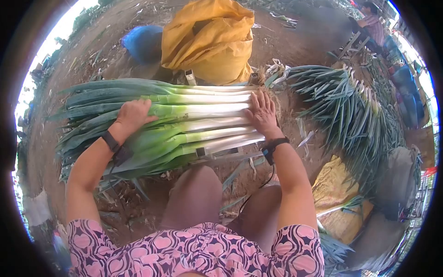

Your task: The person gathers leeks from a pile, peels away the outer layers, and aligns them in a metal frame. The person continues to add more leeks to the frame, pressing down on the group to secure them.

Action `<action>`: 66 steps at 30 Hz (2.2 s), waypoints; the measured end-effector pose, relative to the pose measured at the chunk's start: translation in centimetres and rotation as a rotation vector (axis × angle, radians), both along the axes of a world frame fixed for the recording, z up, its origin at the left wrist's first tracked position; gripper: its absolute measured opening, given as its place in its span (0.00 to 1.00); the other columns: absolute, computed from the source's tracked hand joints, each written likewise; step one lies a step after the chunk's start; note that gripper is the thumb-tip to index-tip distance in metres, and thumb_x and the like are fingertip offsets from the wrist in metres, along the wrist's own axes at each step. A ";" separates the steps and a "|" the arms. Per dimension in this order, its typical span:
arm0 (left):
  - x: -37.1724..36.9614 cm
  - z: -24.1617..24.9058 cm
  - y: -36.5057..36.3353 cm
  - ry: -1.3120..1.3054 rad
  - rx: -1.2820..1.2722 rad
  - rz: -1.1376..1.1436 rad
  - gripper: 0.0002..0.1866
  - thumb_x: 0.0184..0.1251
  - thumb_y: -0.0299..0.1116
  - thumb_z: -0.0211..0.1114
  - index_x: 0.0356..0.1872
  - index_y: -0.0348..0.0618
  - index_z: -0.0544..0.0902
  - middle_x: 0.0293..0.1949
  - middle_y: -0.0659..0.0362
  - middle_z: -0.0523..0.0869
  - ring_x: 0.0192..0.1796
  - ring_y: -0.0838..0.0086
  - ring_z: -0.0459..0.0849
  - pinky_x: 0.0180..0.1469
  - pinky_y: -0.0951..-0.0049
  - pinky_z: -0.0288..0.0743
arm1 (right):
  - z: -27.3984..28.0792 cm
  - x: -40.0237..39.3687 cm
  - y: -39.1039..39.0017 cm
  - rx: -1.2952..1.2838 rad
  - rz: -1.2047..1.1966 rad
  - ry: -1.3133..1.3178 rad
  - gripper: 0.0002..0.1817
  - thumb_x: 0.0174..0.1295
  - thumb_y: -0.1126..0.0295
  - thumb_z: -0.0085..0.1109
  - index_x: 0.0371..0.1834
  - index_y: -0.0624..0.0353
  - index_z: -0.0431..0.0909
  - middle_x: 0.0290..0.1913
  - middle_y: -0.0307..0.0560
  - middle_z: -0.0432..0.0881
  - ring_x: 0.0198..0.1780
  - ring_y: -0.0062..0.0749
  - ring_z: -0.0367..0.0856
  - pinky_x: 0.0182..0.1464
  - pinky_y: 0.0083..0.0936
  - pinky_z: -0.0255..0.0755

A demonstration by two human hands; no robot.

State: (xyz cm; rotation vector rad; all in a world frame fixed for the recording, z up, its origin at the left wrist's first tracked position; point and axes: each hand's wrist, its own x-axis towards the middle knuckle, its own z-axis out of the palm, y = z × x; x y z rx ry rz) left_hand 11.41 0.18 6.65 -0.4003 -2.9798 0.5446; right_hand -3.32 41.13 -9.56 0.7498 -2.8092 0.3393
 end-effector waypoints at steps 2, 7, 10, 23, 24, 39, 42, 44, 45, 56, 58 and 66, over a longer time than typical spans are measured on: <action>0.0 0.2 0.0 0.027 0.003 -0.005 0.27 0.54 0.60 0.68 0.34 0.43 0.75 0.29 0.56 0.81 0.34 0.64 0.84 0.34 0.65 0.79 | 0.8 0.1 0.0 0.036 -0.010 -0.080 0.40 0.67 0.42 0.50 0.77 0.49 0.53 0.78 0.55 0.51 0.79 0.51 0.45 0.76 0.47 0.40; 0.2 -0.9 -0.3 0.149 -0.046 -0.034 0.27 0.53 0.60 0.68 0.34 0.45 0.76 0.28 0.58 0.81 0.32 0.66 0.84 0.33 0.69 0.78 | 4.6 1.6 -4.0 0.235 0.126 -0.150 0.46 0.64 0.35 0.49 0.80 0.43 0.46 0.80 0.51 0.46 0.81 0.46 0.39 0.79 0.45 0.35; 0.5 -0.6 0.6 0.039 -0.080 0.041 0.30 0.55 0.61 0.66 0.42 0.43 0.76 0.36 0.56 0.80 0.40 0.66 0.82 0.40 0.67 0.76 | 4.7 2.7 -9.4 0.019 0.242 -0.189 0.48 0.63 0.35 0.51 0.79 0.49 0.47 0.80 0.51 0.49 0.81 0.43 0.44 0.79 0.46 0.39; -6.7 -3.1 6.1 -0.251 0.045 -0.126 0.34 0.68 0.53 0.57 0.65 0.38 0.69 0.67 0.49 0.71 0.67 0.58 0.69 0.69 0.53 0.59 | 3.0 0.3 -11.5 -0.294 0.359 -0.102 0.27 0.60 0.43 0.57 0.56 0.47 0.76 0.62 0.39 0.76 0.64 0.37 0.71 0.64 0.39 0.62; -6.8 -3.4 6.3 -0.258 0.047 -0.136 0.33 0.68 0.53 0.57 0.65 0.38 0.69 0.67 0.49 0.71 0.67 0.58 0.69 0.69 0.53 0.59 | 2.8 0.1 -11.6 -0.298 0.357 -0.109 0.27 0.61 0.43 0.57 0.56 0.47 0.76 0.62 0.39 0.76 0.64 0.37 0.71 0.64 0.40 0.62; -5.1 0.3 2.5 -0.279 0.127 0.039 0.48 0.55 0.61 0.67 0.70 0.38 0.63 0.70 0.45 0.65 0.72 0.52 0.61 0.74 0.52 0.50 | 2.1 -1.9 -3.7 -0.066 0.219 -0.135 0.34 0.60 0.42 0.56 0.67 0.46 0.68 0.73 0.47 0.63 0.74 0.46 0.58 0.75 0.43 0.48; -4.7 -0.3 1.5 -0.315 0.134 0.087 0.51 0.53 0.62 0.68 0.71 0.38 0.61 0.70 0.44 0.63 0.72 0.50 0.60 0.75 0.53 0.49 | 2.1 -2.0 -3.7 -0.069 0.236 -0.134 0.34 0.61 0.43 0.56 0.68 0.46 0.68 0.73 0.47 0.63 0.74 0.46 0.58 0.74 0.44 0.49; -5.0 -0.6 1.7 -0.333 0.141 0.103 0.51 0.54 0.62 0.68 0.72 0.39 0.60 0.71 0.44 0.62 0.73 0.50 0.59 0.75 0.53 0.49 | 2.7 -1.9 -3.7 -0.032 0.220 -0.162 0.34 0.63 0.41 0.54 0.69 0.44 0.67 0.74 0.43 0.63 0.75 0.40 0.57 0.75 0.41 0.47; -5.2 -0.8 1.6 -0.338 0.136 0.103 0.51 0.54 0.62 0.68 0.72 0.39 0.60 0.71 0.44 0.62 0.73 0.51 0.59 0.75 0.53 0.49 | 2.5 -2.1 -3.7 -0.026 0.224 -0.171 0.34 0.63 0.41 0.54 0.69 0.44 0.67 0.74 0.42 0.63 0.75 0.40 0.57 0.75 0.41 0.47; -5.2 -0.2 2.2 -0.390 0.124 0.153 0.51 0.56 0.63 0.65 0.74 0.42 0.59 0.73 0.43 0.61 0.75 0.51 0.57 0.76 0.51 0.44 | 11.3 1.9 1.3 -0.294 0.180 -0.269 0.21 0.66 0.61 0.59 0.60 0.56 0.75 0.56 0.52 0.79 0.61 0.46 0.74 0.64 0.37 0.67; -4.9 -0.3 1.8 -0.362 0.117 0.120 0.50 0.56 0.62 0.65 0.73 0.40 0.59 0.72 0.43 0.63 0.74 0.51 0.60 0.76 0.50 0.47 | 15.7 3.9 5.0 -0.638 0.143 -0.597 0.21 0.69 0.61 0.57 0.61 0.60 0.75 0.56 0.53 0.80 0.57 0.43 0.78 0.60 0.32 0.72; -9.2 -5.4 -2.9 -0.188 0.140 -0.172 0.46 0.52 0.50 0.72 0.70 0.39 0.64 0.66 0.44 0.71 0.68 0.49 0.68 0.69 0.52 0.61 | 33.2 24.1 32.9 -0.548 -0.518 -0.475 0.25 0.72 0.51 0.53 0.64 0.57 0.72 0.49 0.41 0.82 0.46 0.21 0.80 0.48 0.21 0.74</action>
